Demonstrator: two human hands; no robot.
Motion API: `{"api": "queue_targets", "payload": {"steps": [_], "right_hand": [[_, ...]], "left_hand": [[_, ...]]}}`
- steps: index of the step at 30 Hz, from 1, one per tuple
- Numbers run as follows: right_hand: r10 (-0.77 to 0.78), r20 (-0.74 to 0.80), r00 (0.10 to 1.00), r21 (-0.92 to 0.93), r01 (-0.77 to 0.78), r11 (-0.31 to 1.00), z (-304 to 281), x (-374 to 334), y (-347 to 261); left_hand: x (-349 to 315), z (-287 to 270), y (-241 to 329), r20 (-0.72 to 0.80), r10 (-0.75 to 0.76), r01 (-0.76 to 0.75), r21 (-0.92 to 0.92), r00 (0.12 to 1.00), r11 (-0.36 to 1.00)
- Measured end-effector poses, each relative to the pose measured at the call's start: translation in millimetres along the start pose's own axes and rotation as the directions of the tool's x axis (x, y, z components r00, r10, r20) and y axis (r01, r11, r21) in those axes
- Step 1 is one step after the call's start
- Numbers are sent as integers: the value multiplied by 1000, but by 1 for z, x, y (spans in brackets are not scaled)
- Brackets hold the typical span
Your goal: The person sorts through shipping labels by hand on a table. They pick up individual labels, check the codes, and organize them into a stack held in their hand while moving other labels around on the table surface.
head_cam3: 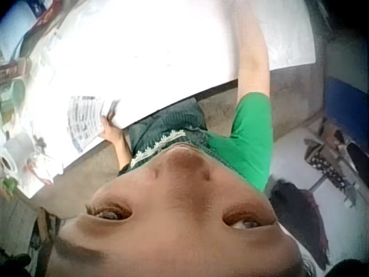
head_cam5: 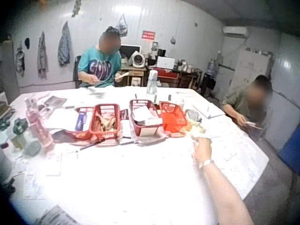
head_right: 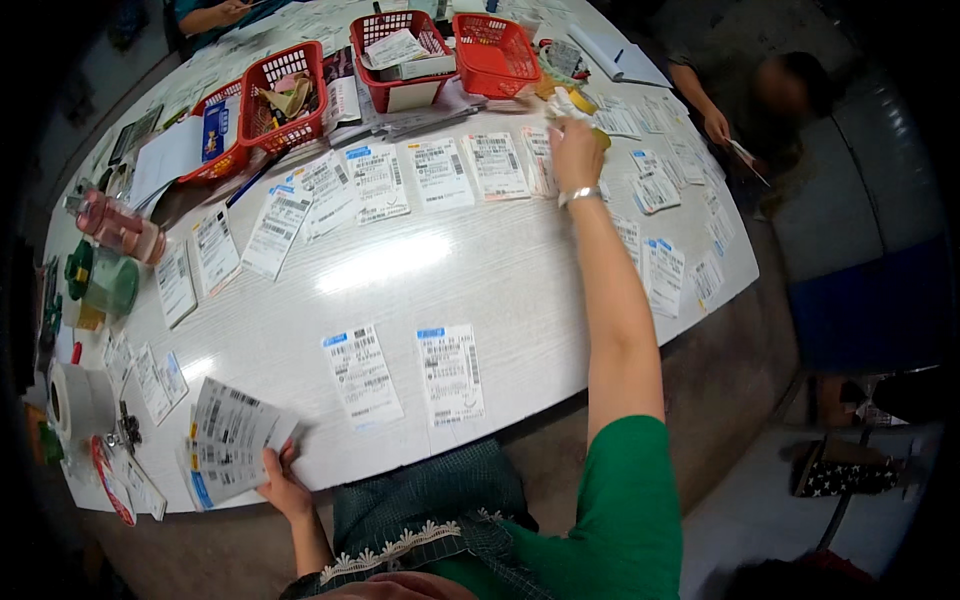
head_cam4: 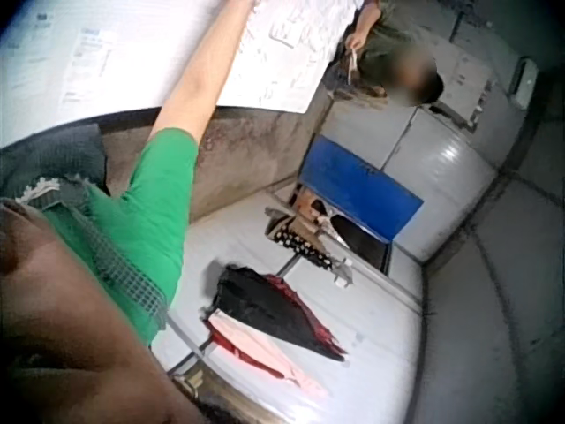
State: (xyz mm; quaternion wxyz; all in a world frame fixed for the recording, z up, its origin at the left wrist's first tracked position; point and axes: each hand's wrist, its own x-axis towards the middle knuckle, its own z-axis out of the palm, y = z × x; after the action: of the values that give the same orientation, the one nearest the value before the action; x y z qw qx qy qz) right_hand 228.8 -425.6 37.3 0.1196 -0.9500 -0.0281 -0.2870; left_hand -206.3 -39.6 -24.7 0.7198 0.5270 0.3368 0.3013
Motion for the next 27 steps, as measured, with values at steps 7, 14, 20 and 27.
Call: {"api": "queue_targets", "payload": {"steps": [7,14,20,27], "right_hand": [[-20,98,995,-314,50,948,50,74,14],[20,162,987,-264,23,964,58,98,30],[-12,180,984,-206,50,977,55,105,42],[2,158,987,-142,21,990,33,94,33]], "left_hand": [[-1,-6,-6,-64,-32,39,113,997,993],[-1,-6,-8,-66,11,-1,158,998,987],[1,-8,-9,-20,20,-17,160,1000,987],[0,-5,-3,-3,-3,3,144,1000,990]]}}
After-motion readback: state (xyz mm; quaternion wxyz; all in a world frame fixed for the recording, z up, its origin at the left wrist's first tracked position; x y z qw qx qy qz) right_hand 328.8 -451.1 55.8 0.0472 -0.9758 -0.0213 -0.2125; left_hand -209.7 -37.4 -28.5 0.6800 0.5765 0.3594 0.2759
